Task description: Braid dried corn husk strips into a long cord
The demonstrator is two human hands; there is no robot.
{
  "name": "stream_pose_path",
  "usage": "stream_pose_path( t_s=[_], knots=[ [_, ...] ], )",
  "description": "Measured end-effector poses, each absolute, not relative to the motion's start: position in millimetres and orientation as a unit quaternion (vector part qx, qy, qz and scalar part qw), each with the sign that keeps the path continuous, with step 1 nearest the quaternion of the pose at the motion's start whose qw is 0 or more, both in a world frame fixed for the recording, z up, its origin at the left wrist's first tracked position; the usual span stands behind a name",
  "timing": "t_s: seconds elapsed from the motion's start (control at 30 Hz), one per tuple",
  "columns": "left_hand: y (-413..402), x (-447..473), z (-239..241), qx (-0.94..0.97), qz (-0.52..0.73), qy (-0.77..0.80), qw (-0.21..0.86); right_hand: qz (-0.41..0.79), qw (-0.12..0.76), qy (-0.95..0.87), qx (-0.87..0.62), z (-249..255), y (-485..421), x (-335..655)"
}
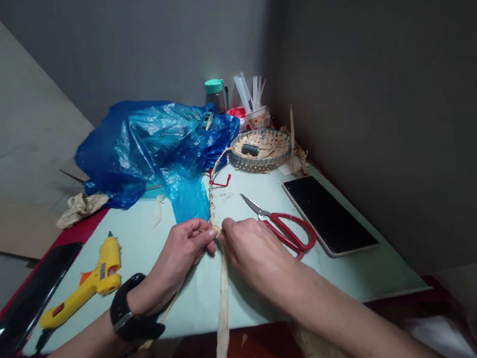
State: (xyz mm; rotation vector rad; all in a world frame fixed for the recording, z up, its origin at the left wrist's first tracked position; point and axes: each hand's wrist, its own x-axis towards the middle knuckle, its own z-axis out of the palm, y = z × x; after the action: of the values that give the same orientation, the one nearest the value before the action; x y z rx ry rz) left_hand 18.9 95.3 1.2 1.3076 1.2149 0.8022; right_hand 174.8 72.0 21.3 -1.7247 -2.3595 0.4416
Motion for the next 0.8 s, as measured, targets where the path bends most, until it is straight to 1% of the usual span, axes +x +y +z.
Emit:
stream_pose_path(
  t_s=[0.07, 0.13, 0.33, 0.5, 0.57, 0.67, 0.8],
  knots=[
    [93, 21, 4, 0.557, 0.343, 0.521, 0.548, 0.066, 0.055, -0.798, -0.596, 25, 63, 168],
    [91, 22, 5, 0.556, 0.349, 0.524, 0.543, -0.003, 0.042, -0.802, -0.596, 26, 56, 160],
    [90, 22, 3, 0.531, 0.38, 0.517, 0.554, -0.099, 0.071, -0.804, -0.582, 17, 42, 134],
    [92, 16, 0, 0.473, 0.394, 0.486, 0.62, -0.207, 0.093, -0.808, -0.544, 1, 32, 119],
    [92, 14, 0, 0.454, 0.395, 0.459, 0.653, -0.23, 0.089, -0.812, -0.529, -3, 28, 117],
    [92, 10, 0, 0.422, 0.386, 0.434, 0.696, -0.231, 0.076, -0.818, -0.521, -5, 24, 118],
    [94, 7, 3, 0.411, 0.368, 0.428, 0.716, -0.248, 0.048, -0.825, -0.505, -6, 23, 125]
  ],
)
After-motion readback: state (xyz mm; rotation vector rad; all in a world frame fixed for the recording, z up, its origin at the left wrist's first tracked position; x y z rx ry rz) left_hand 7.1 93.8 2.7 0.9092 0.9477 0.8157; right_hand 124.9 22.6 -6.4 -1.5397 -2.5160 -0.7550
